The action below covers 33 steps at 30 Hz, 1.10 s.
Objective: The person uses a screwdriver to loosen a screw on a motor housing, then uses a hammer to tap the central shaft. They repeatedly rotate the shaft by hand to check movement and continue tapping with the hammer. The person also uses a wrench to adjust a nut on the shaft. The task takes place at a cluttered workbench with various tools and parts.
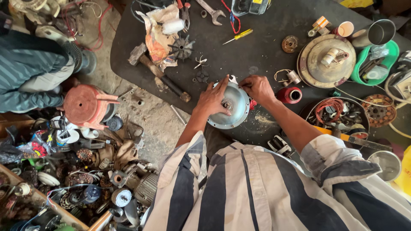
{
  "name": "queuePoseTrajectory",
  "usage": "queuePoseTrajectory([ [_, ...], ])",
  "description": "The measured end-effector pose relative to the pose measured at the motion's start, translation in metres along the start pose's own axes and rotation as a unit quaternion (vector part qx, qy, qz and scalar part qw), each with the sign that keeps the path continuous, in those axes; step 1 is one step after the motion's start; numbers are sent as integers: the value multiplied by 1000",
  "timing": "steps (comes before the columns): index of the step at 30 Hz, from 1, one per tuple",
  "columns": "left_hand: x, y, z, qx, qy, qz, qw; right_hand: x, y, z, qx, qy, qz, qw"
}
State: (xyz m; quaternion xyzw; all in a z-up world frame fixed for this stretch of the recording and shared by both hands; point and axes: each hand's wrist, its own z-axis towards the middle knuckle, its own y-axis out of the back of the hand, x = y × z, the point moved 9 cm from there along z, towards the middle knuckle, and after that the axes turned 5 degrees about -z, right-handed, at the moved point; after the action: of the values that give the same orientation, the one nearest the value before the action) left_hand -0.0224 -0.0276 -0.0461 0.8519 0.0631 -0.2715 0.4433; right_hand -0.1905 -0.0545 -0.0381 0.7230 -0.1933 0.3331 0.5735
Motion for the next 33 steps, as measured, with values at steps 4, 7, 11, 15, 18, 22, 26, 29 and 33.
queuePoseTrajectory([
  [4,-1,1,6,19,-1,5,1000,10,-2,4,-9,71,-78,994],
  [7,-1,1,10,36,7,5,999,11,-5,6,5,89,-106,990],
  [11,-2,1,13,55,23,2,998,15,-15,6,52,118,-186,974],
  [15,-2,2,15,61,27,-3,998,15,-17,6,74,110,-205,970],
  [18,-2,2,18,64,28,-6,998,15,-17,7,86,109,-216,966],
  [22,0,1,18,69,28,-9,997,16,-21,8,110,115,-231,960],
  [26,0,1,19,66,25,-2,997,16,-24,9,126,113,-240,956],
  [29,0,1,20,67,28,0,997,19,-25,8,122,125,-260,950],
  [33,1,1,21,65,36,4,997,22,-23,8,108,117,-276,948],
])
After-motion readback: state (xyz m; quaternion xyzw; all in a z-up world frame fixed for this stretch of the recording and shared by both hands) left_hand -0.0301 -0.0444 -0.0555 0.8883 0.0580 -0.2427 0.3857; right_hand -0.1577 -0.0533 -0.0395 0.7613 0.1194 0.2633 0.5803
